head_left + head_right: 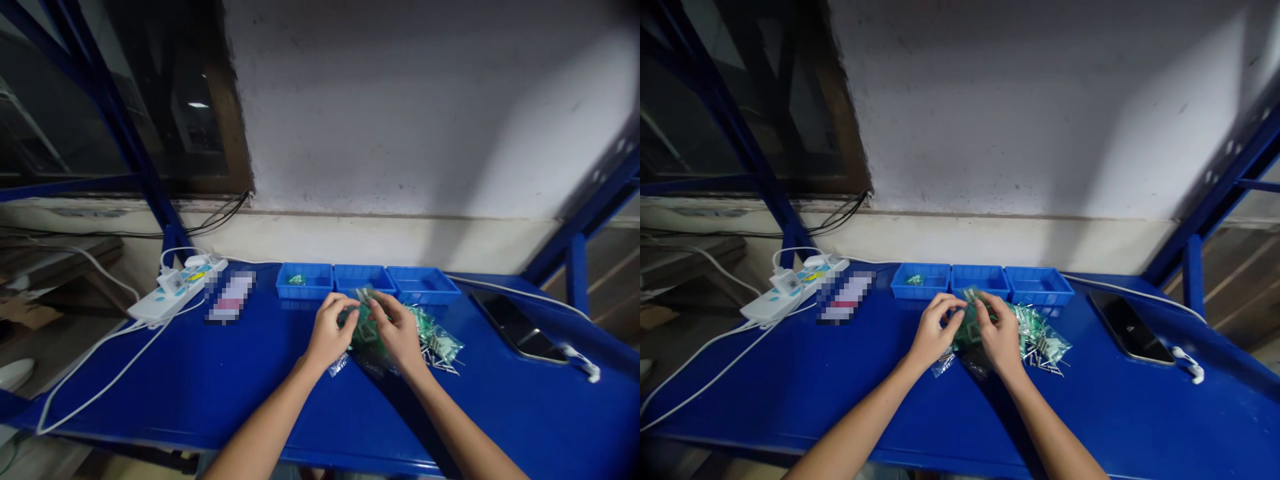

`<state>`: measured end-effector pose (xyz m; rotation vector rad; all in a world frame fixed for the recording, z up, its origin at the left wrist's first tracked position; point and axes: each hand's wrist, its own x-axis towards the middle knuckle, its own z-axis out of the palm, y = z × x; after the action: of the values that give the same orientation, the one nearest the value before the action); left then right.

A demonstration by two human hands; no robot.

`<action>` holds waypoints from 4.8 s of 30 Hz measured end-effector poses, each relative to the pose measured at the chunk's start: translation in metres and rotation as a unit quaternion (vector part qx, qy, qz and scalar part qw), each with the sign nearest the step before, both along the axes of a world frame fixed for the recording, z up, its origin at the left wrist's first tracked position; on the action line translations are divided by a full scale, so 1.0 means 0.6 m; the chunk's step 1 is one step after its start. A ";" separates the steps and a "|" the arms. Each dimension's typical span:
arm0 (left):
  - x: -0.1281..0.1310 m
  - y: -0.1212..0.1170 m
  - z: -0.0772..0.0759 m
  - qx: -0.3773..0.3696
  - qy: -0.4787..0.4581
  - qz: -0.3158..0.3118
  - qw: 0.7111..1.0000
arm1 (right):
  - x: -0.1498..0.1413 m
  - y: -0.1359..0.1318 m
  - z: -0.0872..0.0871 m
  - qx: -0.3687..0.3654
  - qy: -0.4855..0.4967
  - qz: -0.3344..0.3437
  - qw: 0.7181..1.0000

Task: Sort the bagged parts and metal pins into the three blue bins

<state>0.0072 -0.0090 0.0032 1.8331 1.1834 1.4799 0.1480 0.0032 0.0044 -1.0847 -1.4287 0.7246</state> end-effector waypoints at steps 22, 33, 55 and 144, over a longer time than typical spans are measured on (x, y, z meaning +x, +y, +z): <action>-0.071 0.059 0.006 0.049 0.097 0.262 0.959 | 0.021 0.017 -0.008 0.100 -0.173 -0.058 0.978; -0.038 0.046 -0.032 -0.123 0.219 0.099 0.963 | 0.009 0.008 -0.010 0.033 -0.486 0.015 0.873; -0.020 0.029 0.012 0.014 -0.011 0.001 1.000 | -0.005 -0.001 0.014 -0.079 0.025 0.093 0.992; -0.003 0.023 0.010 -0.113 -0.192 -0.047 0.974 | 0.008 -0.011 0.019 -0.004 0.082 0.018 0.996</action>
<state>0.0056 0.0048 0.0093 1.3579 1.0113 1.4921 0.1529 -0.0033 0.0160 -0.9851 -1.3088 0.8269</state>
